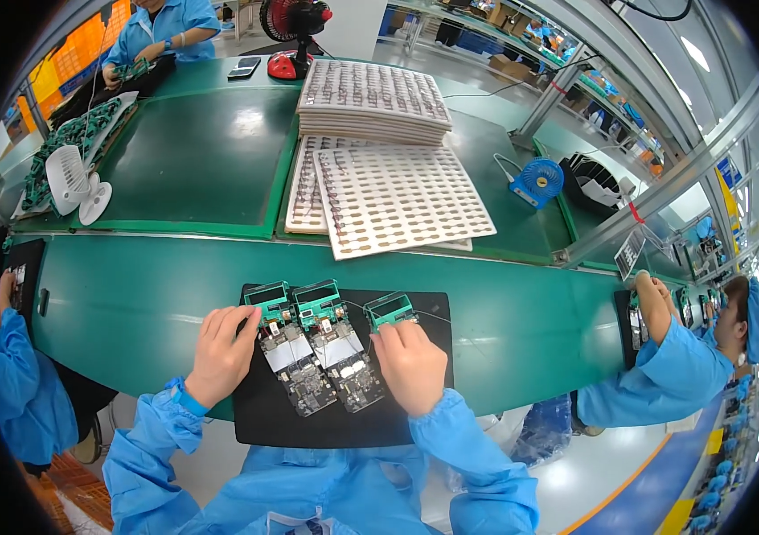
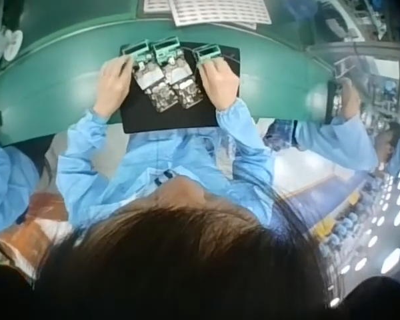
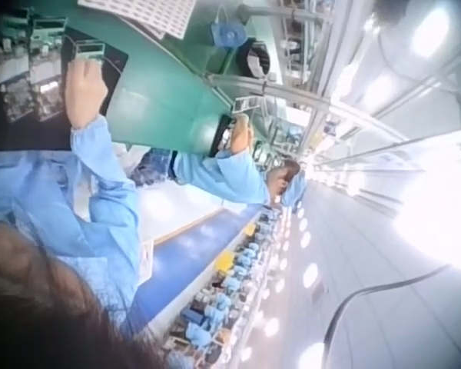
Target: The person assembles electronic components and wires onto printed circuit boards by hand at an assembly line workstation.
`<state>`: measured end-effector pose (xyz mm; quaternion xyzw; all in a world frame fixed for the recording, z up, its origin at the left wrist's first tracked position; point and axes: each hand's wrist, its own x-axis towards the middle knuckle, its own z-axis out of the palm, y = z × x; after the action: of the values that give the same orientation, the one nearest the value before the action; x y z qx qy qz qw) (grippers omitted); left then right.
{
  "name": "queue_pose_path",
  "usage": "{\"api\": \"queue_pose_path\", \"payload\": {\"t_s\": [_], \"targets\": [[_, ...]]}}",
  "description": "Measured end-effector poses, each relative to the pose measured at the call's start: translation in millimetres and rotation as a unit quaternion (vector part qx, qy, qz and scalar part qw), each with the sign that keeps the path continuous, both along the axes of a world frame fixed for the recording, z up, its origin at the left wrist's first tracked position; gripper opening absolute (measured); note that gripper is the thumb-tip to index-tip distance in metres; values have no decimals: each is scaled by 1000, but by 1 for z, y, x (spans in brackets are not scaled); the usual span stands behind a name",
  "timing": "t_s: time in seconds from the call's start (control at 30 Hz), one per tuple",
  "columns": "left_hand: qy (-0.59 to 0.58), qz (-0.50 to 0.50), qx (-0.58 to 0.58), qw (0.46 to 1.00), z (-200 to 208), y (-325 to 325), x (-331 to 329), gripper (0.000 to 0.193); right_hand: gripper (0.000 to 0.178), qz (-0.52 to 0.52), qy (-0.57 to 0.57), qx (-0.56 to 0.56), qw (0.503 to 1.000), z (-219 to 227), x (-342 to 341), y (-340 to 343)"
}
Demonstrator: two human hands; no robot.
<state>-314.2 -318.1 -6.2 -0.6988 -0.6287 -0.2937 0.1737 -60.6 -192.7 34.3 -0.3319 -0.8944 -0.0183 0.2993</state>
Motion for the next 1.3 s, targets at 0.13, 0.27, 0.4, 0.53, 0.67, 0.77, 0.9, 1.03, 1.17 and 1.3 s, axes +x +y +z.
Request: {"api": "queue_pose_path", "payload": {"t_s": [0.13, 0.27, 0.4, 0.53, 0.67, 0.77, 0.9, 1.03, 1.17, 1.3], "targets": [[-25, -26, -2, 999, 2, -4, -3, 39, 14, 4, -52, 26, 998, -7, -2, 3], [39, -5, -5, 999, 1, -5, 1, 39, 14, 18, 15, 30, 999, -10, -8, 10], [84, 1, -18, 996, 5, -6, 1, 39, 9, -14, 156, -147, 977, -12, 4, 23], [73, -9, -12, 997, -1, -5, -4, 40, 8, -30, 253, -200, 946, 3, -1, 18], [-36, -71, -23, 997, 1, -5, -23, 42, 11, 21, 201, -152, 968, 14, -23, 7], [-24, -92, -2, 995, 5, 0, -31, 35, 9, 47, 202, -157, 966, 16, -36, 4], [-9, -118, 11, 993, 6, 8, -42, 31, 12, 152, 130, -89, 976, 7, -60, 0], [20, -161, 13, 987, 9, 14, -51, 28, 11, 168, 33, -4, 985, -8, -79, 2], [55, -178, 22, 982, 12, 15, -54, 23, 14, 129, -47, 0, 990, -14, -86, -2], [82, -190, 28, 978, 16, 18, -56, 23, 12, 108, -138, 56, 983, -7, -93, -11]]}}
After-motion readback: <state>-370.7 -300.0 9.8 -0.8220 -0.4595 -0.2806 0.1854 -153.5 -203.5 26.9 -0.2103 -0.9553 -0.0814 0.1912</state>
